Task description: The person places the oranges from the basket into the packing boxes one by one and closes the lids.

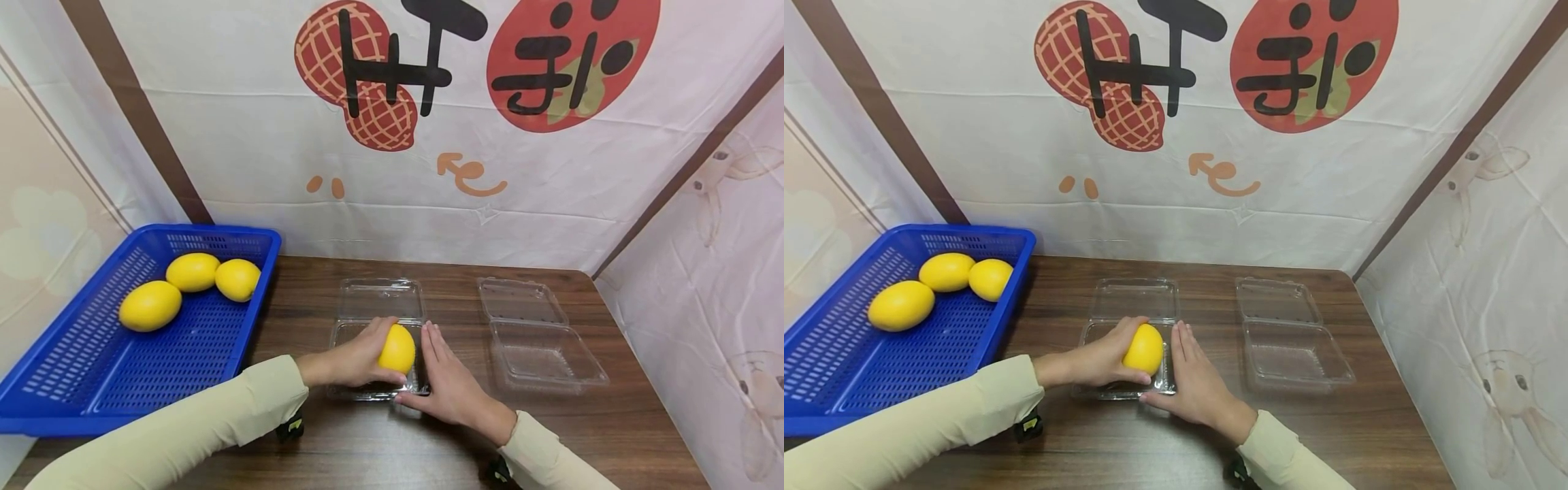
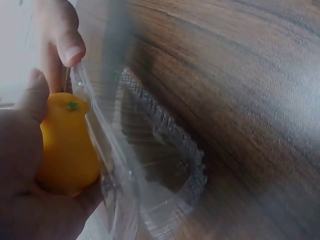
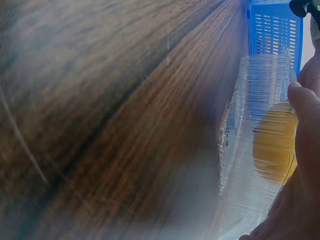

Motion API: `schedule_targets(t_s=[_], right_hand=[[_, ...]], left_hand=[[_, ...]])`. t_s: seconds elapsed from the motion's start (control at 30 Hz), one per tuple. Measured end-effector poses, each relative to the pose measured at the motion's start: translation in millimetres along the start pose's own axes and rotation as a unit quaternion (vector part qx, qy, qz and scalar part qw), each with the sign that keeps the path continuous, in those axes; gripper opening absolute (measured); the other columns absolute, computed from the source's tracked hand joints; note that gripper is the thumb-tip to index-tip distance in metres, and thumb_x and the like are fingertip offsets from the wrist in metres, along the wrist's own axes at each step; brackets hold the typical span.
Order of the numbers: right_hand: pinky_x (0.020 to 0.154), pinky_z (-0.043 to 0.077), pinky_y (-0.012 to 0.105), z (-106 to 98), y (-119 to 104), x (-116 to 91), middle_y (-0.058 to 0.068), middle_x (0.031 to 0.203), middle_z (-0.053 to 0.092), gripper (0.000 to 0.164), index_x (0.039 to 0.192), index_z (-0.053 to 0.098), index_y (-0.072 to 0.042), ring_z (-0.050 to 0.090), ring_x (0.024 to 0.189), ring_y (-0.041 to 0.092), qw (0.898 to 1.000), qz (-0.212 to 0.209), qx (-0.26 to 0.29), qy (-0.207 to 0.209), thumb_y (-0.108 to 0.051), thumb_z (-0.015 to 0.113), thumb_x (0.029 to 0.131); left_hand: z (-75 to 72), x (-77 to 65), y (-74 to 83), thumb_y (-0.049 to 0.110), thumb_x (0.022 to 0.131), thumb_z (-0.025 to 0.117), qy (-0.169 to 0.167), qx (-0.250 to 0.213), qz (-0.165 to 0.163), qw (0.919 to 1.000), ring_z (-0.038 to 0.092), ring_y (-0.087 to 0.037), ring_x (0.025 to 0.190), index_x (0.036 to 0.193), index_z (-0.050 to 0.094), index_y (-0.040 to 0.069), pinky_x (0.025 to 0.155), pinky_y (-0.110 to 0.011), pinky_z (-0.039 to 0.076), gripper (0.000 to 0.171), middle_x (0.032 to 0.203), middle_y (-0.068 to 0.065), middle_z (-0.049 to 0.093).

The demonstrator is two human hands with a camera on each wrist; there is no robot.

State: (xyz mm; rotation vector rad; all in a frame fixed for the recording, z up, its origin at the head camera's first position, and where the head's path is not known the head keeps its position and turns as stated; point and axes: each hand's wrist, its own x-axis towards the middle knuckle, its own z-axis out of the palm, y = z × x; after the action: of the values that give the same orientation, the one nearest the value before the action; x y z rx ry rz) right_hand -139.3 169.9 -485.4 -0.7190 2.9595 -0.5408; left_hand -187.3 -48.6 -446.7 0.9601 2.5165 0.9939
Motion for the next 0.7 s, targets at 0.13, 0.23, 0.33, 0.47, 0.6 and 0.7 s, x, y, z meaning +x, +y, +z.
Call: schedule_targets(t_s=[0.13, 0.23, 0.33, 0.47, 0.6, 0.7], right_hand=[[0.12, 0.024, 0.046, 0, 0, 0, 0.025, 0.167, 0.006, 0.124, 0.16, 0.008, 0.006, 0.009, 0.154, 0.032, 1.0, 0.002, 0.002, -0.003, -0.077, 0.061, 0.085], [0.119, 0.025, 0.047, -1, 0, 0, 0.025, 0.167, 0.006, 0.123, 0.16, 0.008, 0.006, 0.008, 0.154, 0.032, 1.0, 0.002, 0.004, -0.006, -0.077, 0.061, 0.085], [0.119, 0.026, 0.047, -1, 0, 1, 0.025, 0.167, 0.006, 0.123, 0.16, 0.008, 0.006, 0.008, 0.155, 0.032, 1.0, 0.002, 0.006, -0.007, -0.077, 0.06, 0.085], [0.119, 0.027, 0.048, -1, 0, 1, 0.024, 0.167, 0.005, 0.123, 0.16, 0.008, 0.005, 0.008, 0.155, 0.032, 1.0, 0.004, 0.01, -0.009, -0.078, 0.059, 0.085], [0.118, 0.027, 0.049, -1, 0, 0, 0.024, 0.167, 0.005, 0.123, 0.16, 0.007, 0.004, 0.008, 0.155, 0.032, 1.0, 0.005, 0.016, -0.009, -0.078, 0.06, 0.085], [0.118, 0.027, 0.049, -1, 0, 0, 0.024, 0.168, 0.004, 0.123, 0.16, 0.006, 0.004, 0.007, 0.155, 0.031, 1.0, 0.005, 0.019, -0.009, -0.077, 0.06, 0.085]], left_hand=[[2.0, -1.8, 1.0, 0.032, 0.088, 0.081, -0.007, -0.003, -0.001, 1.0, 0.049, -0.039, 0.122, 0.15, 0.025, -0.011, 0.104, -0.056, 0.045, 0.093, 0.138, -0.028, 0.042], [3.7, -2.3, 0.9, 0.034, 0.093, 0.076, -0.017, -0.006, -0.004, 0.9998, 0.048, -0.039, 0.123, 0.15, 0.025, -0.011, 0.104, -0.056, 0.045, 0.089, 0.139, -0.028, 0.041], [5.9, -1.6, 0.0, 0.036, 0.096, 0.072, -0.026, -0.01, -0.006, 0.9996, 0.049, -0.037, 0.119, 0.15, 0.025, -0.011, 0.101, -0.053, 0.047, 0.086, 0.137, -0.026, 0.041], [8.3, -0.1, -1.5, 0.038, 0.098, 0.069, -0.036, -0.017, -0.013, 0.9991, 0.05, -0.033, 0.116, 0.152, 0.023, -0.009, 0.098, -0.051, 0.049, 0.085, 0.137, -0.024, 0.042], [9.8, 1.9, -2.7, 0.039, 0.099, 0.067, -0.043, -0.02, -0.012, 0.9988, 0.052, -0.03, 0.111, 0.153, 0.023, -0.009, 0.096, -0.05, 0.05, 0.085, 0.137, -0.024, 0.042], [11.0, 2.9, -2.9, 0.039, 0.099, 0.066, -0.048, -0.02, -0.015, 0.9986, 0.054, -0.027, 0.107, 0.152, 0.023, -0.009, 0.095, -0.048, 0.051, 0.084, 0.138, -0.025, 0.042]])
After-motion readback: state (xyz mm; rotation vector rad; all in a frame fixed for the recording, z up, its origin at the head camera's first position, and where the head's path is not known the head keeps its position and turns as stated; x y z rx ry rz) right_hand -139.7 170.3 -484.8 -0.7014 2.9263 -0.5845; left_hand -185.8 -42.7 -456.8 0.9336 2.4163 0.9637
